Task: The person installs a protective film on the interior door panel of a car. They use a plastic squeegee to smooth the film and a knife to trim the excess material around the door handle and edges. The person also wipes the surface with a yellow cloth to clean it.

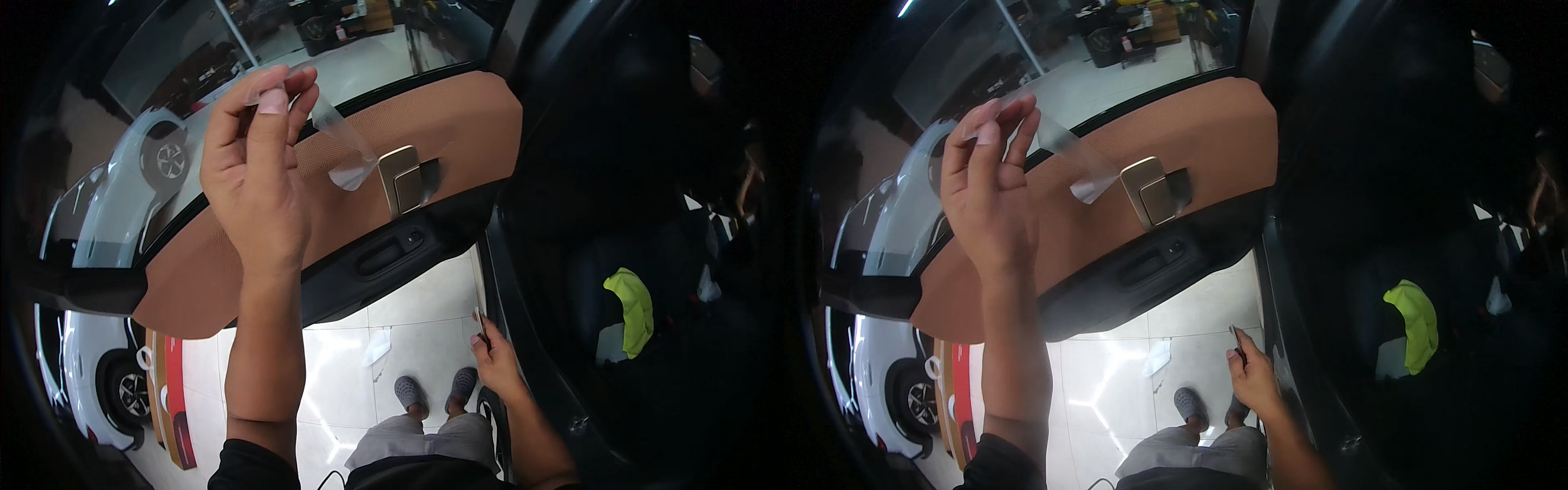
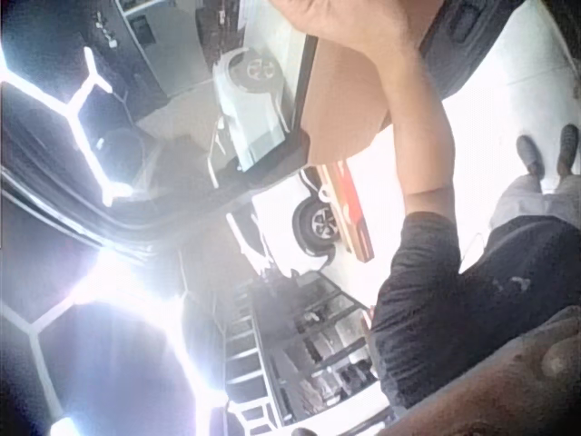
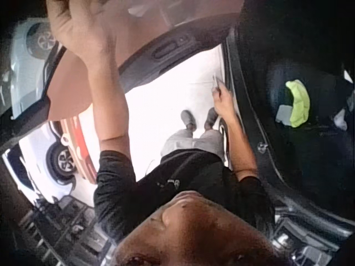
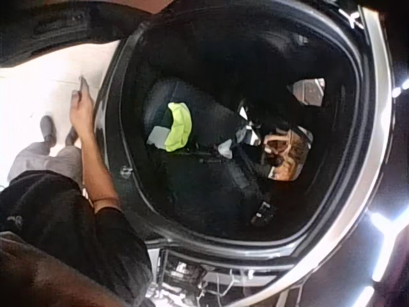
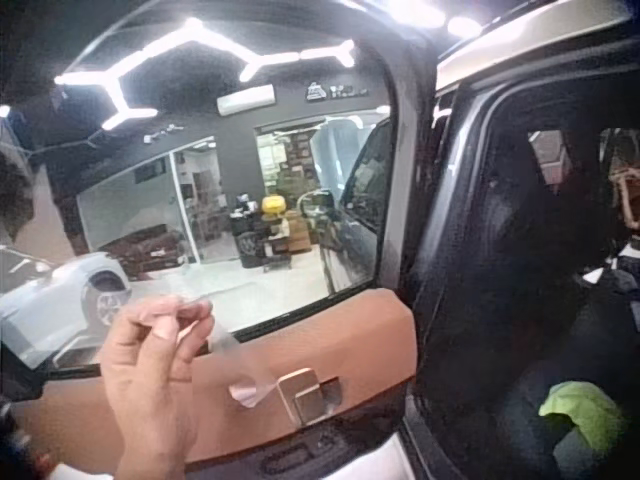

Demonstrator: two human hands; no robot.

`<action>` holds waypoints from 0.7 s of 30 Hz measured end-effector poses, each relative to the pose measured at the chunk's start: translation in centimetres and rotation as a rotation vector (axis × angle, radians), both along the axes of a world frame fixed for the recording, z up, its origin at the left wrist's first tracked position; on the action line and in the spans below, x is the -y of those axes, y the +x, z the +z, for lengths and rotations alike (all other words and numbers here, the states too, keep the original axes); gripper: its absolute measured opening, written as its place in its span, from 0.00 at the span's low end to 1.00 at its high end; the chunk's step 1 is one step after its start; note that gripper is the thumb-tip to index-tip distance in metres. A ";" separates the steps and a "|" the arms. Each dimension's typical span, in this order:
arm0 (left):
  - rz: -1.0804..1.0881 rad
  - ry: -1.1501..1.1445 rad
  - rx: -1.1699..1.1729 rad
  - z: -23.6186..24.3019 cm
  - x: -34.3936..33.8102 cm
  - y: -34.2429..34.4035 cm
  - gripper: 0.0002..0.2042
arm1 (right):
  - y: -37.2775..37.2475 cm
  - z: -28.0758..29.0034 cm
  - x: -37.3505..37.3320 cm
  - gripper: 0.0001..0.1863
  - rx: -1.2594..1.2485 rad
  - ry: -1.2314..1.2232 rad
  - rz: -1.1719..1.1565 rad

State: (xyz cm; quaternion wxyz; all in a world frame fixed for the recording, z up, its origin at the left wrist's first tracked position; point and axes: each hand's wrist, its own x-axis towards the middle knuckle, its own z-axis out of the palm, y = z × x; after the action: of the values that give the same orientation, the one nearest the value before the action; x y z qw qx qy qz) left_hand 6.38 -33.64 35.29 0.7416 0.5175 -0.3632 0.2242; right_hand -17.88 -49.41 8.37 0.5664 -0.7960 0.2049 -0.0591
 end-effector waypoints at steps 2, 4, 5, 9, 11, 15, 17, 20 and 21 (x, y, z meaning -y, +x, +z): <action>0.137 0.091 0.058 -0.7 0.4 0.5 0.16 | -0.7 -0.8 -0.4 0.21 0.040 -0.031 -0.009; 0.293 0.253 0.238 -1.6 0.7 0.8 0.22 | -1.7 -2.2 -0.2 0.21 0.124 0.020 -0.031; 0.381 0.372 0.393 -2.4 0.7 0.8 0.26 | -1.7 -1.2 0.0 0.20 0.126 0.061 -0.046; 0.666 0.975 0.630 -5.6 -1.4 0.6 0.38 | 0.4 5.4 2.5 0.16 0.096 0.023 -0.008; 0.710 1.178 0.617 -6.4 -1.9 0.6 0.35 | 2.4 7.7 4.6 0.12 0.190 -0.146 0.007; 0.787 1.211 0.646 -8.2 -1.3 1.2 0.24 | 8.1 11.5 8.8 0.12 0.385 -0.378 0.101; 0.821 1.191 0.685 -8.8 -1.8 2.0 0.18 | 11.3 14.1 9.7 0.13 0.514 -0.509 0.235; 0.772 1.111 0.658 -8.1 -2.3 2.8 0.12 | 15.8 16.5 11.4 0.13 0.597 -0.850 0.391; 0.815 1.046 0.686 -7.6 -2.2 2.8 0.11 | 16.9 17.0 11.6 0.13 0.647 -0.909 0.406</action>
State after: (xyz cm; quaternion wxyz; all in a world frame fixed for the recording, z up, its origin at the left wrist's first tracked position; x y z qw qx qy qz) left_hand 9.21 -31.42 27.64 0.1018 0.7974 -0.4130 0.4280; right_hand -1.03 -61.04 25.34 0.2025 -0.9235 -0.1807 -0.2711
